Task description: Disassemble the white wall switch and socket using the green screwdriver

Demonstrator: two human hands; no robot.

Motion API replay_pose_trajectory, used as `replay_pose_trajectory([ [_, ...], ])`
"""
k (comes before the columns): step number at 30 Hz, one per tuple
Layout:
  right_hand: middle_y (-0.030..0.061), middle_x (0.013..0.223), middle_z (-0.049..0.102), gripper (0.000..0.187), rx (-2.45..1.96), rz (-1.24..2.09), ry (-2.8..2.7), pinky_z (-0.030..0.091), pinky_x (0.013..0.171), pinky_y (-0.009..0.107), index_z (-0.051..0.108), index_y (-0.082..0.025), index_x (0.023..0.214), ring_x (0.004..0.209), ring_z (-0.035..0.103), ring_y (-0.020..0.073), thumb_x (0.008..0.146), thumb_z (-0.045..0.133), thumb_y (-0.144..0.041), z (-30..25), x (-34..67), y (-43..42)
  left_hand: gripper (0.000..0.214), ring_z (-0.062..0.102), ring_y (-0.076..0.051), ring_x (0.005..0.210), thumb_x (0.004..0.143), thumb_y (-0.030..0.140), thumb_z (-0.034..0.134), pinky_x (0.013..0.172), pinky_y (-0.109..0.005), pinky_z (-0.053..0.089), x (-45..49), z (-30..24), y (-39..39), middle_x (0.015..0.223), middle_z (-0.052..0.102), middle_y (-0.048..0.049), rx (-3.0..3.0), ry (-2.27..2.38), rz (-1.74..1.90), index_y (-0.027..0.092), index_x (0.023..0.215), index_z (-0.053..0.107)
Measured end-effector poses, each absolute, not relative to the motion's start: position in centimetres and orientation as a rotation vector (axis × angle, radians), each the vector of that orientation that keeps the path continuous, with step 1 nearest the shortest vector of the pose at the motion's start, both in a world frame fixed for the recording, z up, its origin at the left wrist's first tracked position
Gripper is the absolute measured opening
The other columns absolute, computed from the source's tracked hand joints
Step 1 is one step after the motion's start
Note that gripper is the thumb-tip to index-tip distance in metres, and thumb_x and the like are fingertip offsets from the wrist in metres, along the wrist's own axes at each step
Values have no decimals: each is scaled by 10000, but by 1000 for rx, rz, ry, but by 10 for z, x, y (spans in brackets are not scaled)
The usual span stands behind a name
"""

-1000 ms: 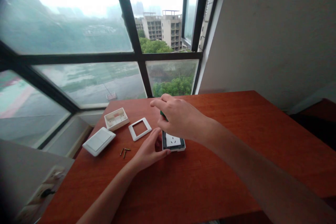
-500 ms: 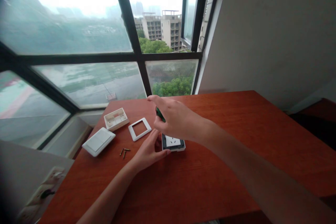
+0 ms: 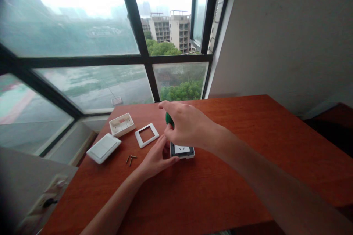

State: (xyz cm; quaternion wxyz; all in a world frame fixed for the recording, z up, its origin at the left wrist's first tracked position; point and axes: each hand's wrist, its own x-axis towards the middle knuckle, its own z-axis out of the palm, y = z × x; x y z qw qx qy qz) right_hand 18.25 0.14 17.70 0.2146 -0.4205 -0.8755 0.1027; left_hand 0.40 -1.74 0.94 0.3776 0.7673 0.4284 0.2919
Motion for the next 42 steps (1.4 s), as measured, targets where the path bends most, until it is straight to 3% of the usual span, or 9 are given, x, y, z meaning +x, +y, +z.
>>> replay_pose_trajectory([
  [5, 79, 1055, 693, 292, -1291, 142, -2403, 452, 764, 314, 589, -201, 1116, 914, 642, 225, 880, 539, -365, 177, 180, 4, 717, 546, -234, 1041, 735, 258, 734, 849, -352, 498, 4, 10, -18, 1289, 498, -92, 1965, 1086, 775, 231, 1362, 388],
  [12, 105, 1092, 654, 470, -1182, 274, -2456, 451, 799, 297, 494, -155, 1237, 947, 615, 205, 770, 521, -117, 180, 182, 2, 726, 547, -233, 1046, 730, 240, 735, 839, -337, 497, 5, 11, -19, 1273, 504, -88, 1965, 1095, 777, 233, 1367, 386],
  [19, 64, 953, 680, 161, -1220, 191, -2436, 440, 754, 302, 597, -183, 989, 844, 617, 192, 869, 515, -253, 180, 182, 4, 743, 547, -239, 1058, 722, 245, 747, 870, -350, 489, 4, 10, -18, 1294, 496, -90, 1980, 1099, 772, 234, 1367, 378],
  [22, 78, 1118, 650, 344, -1111, 261, -2471, 445, 818, 281, 555, -164, 1141, 973, 607, 186, 801, 518, -130, 181, 184, 1, 736, 546, -240, 1058, 729, 261, 744, 870, -353, 489, 4, 9, -18, 1286, 498, -90, 1983, 1096, 760, 233, 1368, 380],
  [25, 99, 1201, 615, 467, -1153, 194, -2491, 462, 821, 318, 497, -175, 1275, 1019, 606, 225, 815, 561, -220, 180, 185, 0, 720, 541, -238, 1063, 739, 265, 736, 864, -346, 489, 4, 9, -18, 1280, 499, -88, 1990, 1091, 762, 228, 1363, 380],
  [30, 70, 1071, 674, 251, -1215, 169, -2452, 463, 816, 334, 615, -207, 1092, 945, 636, 218, 910, 504, -338, 178, 184, 6, 731, 539, -236, 1062, 744, 252, 735, 872, -346, 485, 4, 10, -19, 1295, 490, -88, 1986, 1099, 767, 232, 1370, 358],
  [35, 91, 1203, 620, 456, -1065, 241, -2481, 449, 874, 309, 521, -156, 1236, 1042, 599, 210, 782, 523, -118, 179, 185, 4, 714, 548, -235, 1045, 739, 256, 738, 842, -335, 497, 4, 12, -19, 1270, 502, -88, 1985, 1102, 767, 228, 1357, 382],
  [40, 70, 1063, 654, 280, -1221, 143, -2475, 459, 801, 342, 598, -201, 1115, 896, 627, 219, 884, 511, -334, 180, 184, 6, 730, 551, -222, 1037, 732, 231, 744, 853, -334, 499, 5, 11, -20, 1279, 499, -85, 1961, 1093, 785, 229, 1362, 376],
  [42, 66, 1036, 659, 252, -1199, 155, -2483, 454, 807, 332, 606, -197, 1099, 904, 625, 210, 896, 486, -289, 180, 185, 8, 728, 551, -223, 1043, 734, 229, 742, 861, -338, 500, 5, 11, -20, 1286, 496, -85, 1956, 1084, 786, 230, 1364, 376],
])
